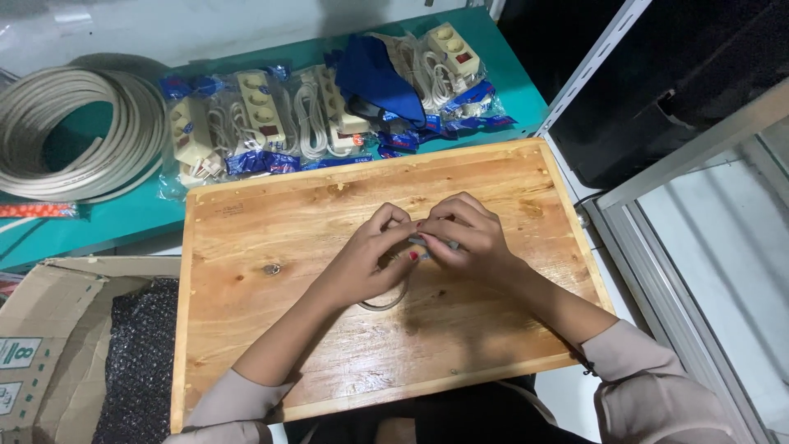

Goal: The person repeatedly pulls a length of white adhesive tape from a roll, cuts it with scissors, and places the cut piece onto a shelf. This process is performed multiple times in a repetitive sequence.

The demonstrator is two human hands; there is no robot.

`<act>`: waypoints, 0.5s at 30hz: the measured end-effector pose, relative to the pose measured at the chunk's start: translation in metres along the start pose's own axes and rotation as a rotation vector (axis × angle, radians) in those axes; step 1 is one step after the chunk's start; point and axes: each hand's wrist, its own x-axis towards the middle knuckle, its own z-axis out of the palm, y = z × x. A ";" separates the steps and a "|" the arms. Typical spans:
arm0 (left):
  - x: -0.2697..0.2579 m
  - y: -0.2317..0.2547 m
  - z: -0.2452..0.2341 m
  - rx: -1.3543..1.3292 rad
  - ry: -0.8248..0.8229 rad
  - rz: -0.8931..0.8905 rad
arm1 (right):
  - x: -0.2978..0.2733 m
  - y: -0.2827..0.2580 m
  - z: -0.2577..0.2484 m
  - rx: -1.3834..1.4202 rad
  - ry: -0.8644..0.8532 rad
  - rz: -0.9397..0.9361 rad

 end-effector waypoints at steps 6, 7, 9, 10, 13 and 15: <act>0.010 0.011 -0.015 -0.056 0.100 0.041 | 0.023 -0.005 -0.002 0.094 0.057 -0.076; 0.011 0.014 -0.017 -0.067 0.115 0.044 | 0.027 -0.007 -0.003 0.110 0.055 -0.055; 0.014 0.017 -0.018 -0.080 0.130 0.048 | 0.034 -0.008 -0.005 0.125 0.052 -0.034; 0.015 0.017 -0.018 -0.106 0.158 0.047 | 0.038 -0.006 -0.006 0.129 0.035 -0.048; 0.020 0.004 -0.014 -0.186 0.224 0.050 | 0.055 -0.002 -0.006 0.124 -0.041 -0.043; 0.025 0.001 -0.014 -0.245 0.259 0.053 | 0.067 0.000 -0.009 0.114 -0.100 -0.019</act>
